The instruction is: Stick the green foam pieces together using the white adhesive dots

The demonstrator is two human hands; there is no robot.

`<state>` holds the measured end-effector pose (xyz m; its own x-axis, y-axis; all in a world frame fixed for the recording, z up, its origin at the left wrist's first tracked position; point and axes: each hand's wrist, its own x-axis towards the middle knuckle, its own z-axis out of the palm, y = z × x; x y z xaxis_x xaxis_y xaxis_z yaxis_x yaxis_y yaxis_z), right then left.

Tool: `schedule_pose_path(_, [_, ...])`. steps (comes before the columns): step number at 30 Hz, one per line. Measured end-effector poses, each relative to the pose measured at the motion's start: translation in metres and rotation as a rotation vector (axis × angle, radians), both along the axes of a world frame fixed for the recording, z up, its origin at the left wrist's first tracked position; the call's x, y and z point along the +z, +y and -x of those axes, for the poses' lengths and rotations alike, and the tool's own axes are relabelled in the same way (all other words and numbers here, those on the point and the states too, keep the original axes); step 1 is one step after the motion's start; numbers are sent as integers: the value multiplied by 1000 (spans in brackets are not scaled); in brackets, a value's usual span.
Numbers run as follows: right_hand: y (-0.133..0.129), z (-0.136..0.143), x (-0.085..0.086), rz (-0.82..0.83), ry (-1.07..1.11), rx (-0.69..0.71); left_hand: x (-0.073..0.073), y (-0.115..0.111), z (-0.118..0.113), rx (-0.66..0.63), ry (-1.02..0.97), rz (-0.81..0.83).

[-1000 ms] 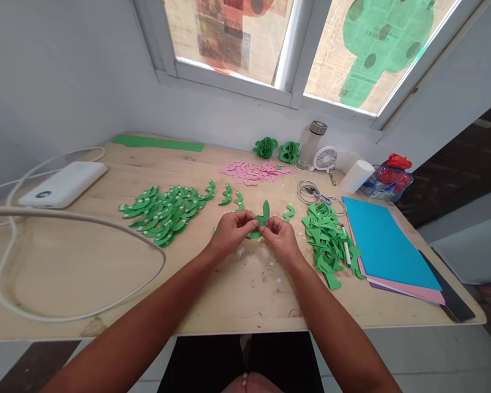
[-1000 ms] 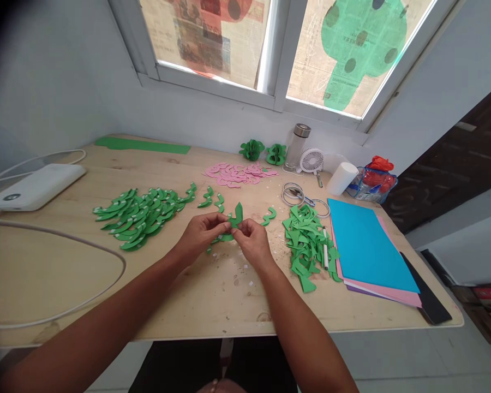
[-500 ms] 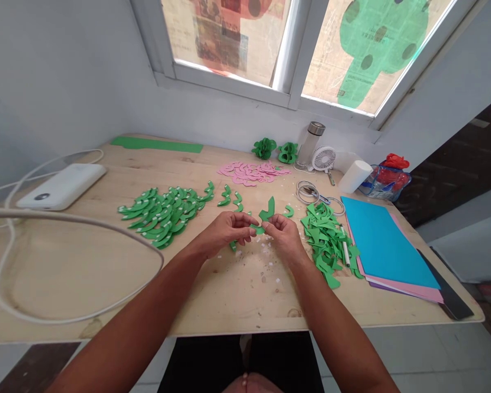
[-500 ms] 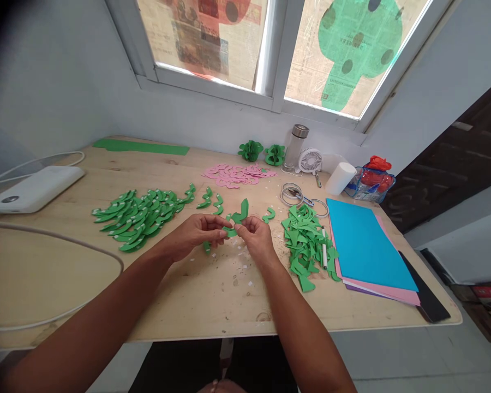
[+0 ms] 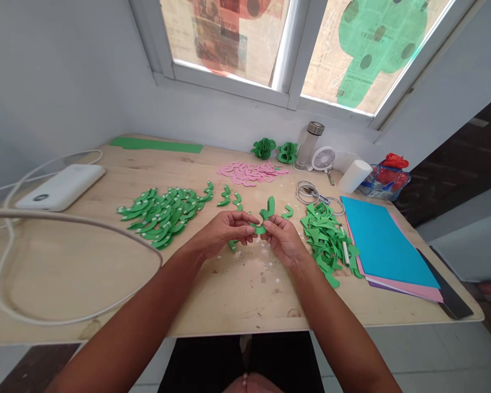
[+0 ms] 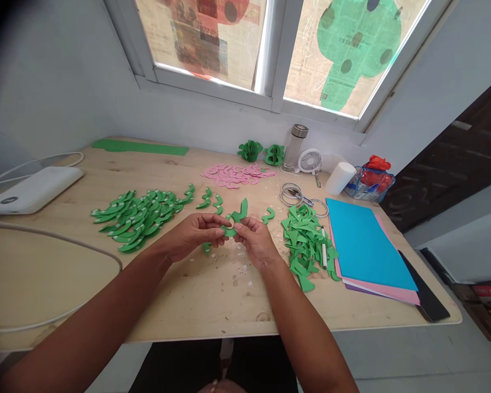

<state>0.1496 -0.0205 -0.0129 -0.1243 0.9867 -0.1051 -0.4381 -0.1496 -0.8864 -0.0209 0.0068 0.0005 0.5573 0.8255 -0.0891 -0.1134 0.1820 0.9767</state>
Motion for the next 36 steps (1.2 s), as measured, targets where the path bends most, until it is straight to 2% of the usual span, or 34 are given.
schedule_pose_path(5, [0,1,4,-1,-69,-101,3,-1,0,2,31,-48])
schedule_pose_path(10, [1,-1,3,11,-53,-102,8,-3,-1,-13,38,-91])
schedule_pose_path(17, [2,-2,-1,1,-14,-99,3,-3,-4,-6,13,-133])
schedule_pose_path(23, [2,-1,-1,24,2,-132,1,-5,-8,61,34,-159])
schedule_pose_path(27, [2,-1,-1,22,36,-100,0,-5,-10,95,5,-167])
schedule_pose_path(36, [-1,-1,0,23,153,11,1,-8,-11,35,-37,-173])
